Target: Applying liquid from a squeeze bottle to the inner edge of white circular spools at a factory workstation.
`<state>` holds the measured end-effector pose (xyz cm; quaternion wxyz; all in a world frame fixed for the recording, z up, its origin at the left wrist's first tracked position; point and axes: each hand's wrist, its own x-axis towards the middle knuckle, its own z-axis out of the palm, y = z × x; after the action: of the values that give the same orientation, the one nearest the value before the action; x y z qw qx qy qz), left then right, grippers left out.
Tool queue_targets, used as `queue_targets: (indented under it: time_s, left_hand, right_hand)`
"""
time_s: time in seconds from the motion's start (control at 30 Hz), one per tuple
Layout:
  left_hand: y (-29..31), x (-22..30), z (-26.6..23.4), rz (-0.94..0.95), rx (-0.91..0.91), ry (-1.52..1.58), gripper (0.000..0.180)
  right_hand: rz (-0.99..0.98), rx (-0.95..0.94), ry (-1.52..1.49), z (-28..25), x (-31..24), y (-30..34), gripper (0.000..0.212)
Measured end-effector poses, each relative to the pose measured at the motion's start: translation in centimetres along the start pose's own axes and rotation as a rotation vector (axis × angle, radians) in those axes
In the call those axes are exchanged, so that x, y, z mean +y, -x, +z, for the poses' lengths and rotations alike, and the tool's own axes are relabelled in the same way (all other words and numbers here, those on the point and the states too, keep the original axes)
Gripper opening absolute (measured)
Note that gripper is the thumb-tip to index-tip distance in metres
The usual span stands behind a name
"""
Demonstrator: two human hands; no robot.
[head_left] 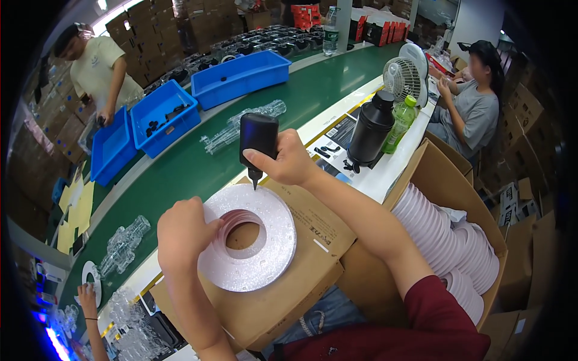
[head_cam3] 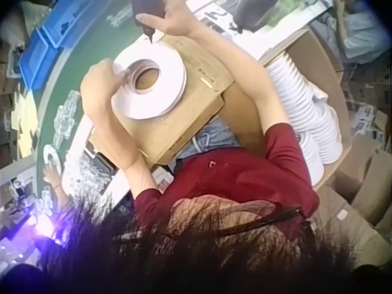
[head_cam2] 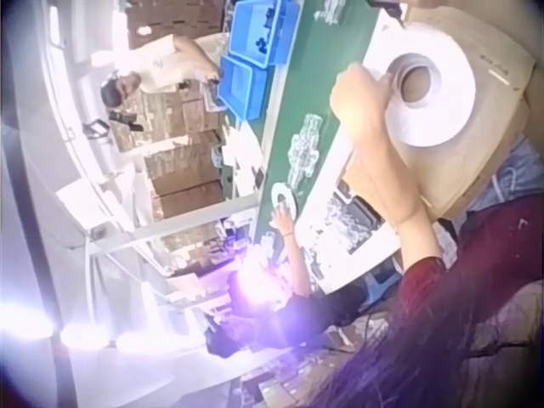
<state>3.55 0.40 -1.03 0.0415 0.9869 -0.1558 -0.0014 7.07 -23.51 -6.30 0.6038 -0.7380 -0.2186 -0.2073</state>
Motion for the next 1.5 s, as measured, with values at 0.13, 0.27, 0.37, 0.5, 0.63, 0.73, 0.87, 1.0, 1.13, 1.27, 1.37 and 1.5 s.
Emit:
queue_targets:
  time_s: [0.13, 0.27, 0.37, 0.5, 0.63, 0.73, 0.87, 1.0, 1.13, 1.27, 1.37, 1.5]
  left_hand:
    - [0.0, -0.2, 0.1, 0.012, 0.012, -0.001, 0.039]
    - [0.1, -0.6, -0.1, 0.028, 0.043, 0.009, 0.039]
    - [0.1, -0.6, -0.5, 0.0, 0.023, 0.035, 0.039]
    - [0.1, -0.7, -0.6, -0.043, 0.01, 0.06, 0.039]
    - [0.1, -0.7, -0.9, -0.043, 0.003, 0.053, 0.04]
    - [0.2, -0.7, -1.0, -0.047, -0.007, 0.069, 0.039]
    - [0.2, -0.7, -0.9, -0.038, 0.008, 0.072, 0.039]
    - [0.1, -0.3, -1.0, -0.023, -0.009, 0.063, 0.038]
    - [0.2, -0.7, -0.8, -0.032, -0.002, 0.069, 0.038]
    - [0.1, -0.4, -0.7, -0.017, 0.0, 0.05, 0.038]
    - [0.3, -0.1, -1.0, -0.024, 0.003, 0.044, 0.038]
    - [0.0, 0.8, -2.1, -0.146, -0.173, 0.035, 0.053]
  right_hand:
    - [-0.021, 0.023, 0.023, -0.3, -0.2, 0.0, 0.02]
    - [0.021, 0.043, -0.071, -0.3, -0.3, -0.1, 0.02]
    - [0.037, 0.0, -0.065, -0.9, -0.5, -0.2, 0.019]
    - [-0.012, 0.009, -0.063, -1.0, -0.1, -0.5, 0.026]
    - [0.007, -0.082, -0.038, -1.5, -0.5, -0.5, 0.02]
    - [0.024, -0.124, -0.024, -1.5, -0.5, -0.4, 0.017]
    - [-0.035, -0.078, -0.011, -1.3, -0.3, -0.5, 0.025]
    - [-0.032, -0.089, 0.033, -1.5, -0.5, -0.5, 0.024]
    - [-0.075, -0.092, 0.044, -1.1, -0.7, -0.8, 0.023]
    - [-0.063, -0.139, 0.045, -1.7, -0.8, -0.5, 0.016]
    - [-0.032, -0.131, 0.021, -1.5, -0.7, -0.5, 0.017]
    - [-0.068, -0.143, 0.09, -1.6, 0.0, -0.5, 0.017]
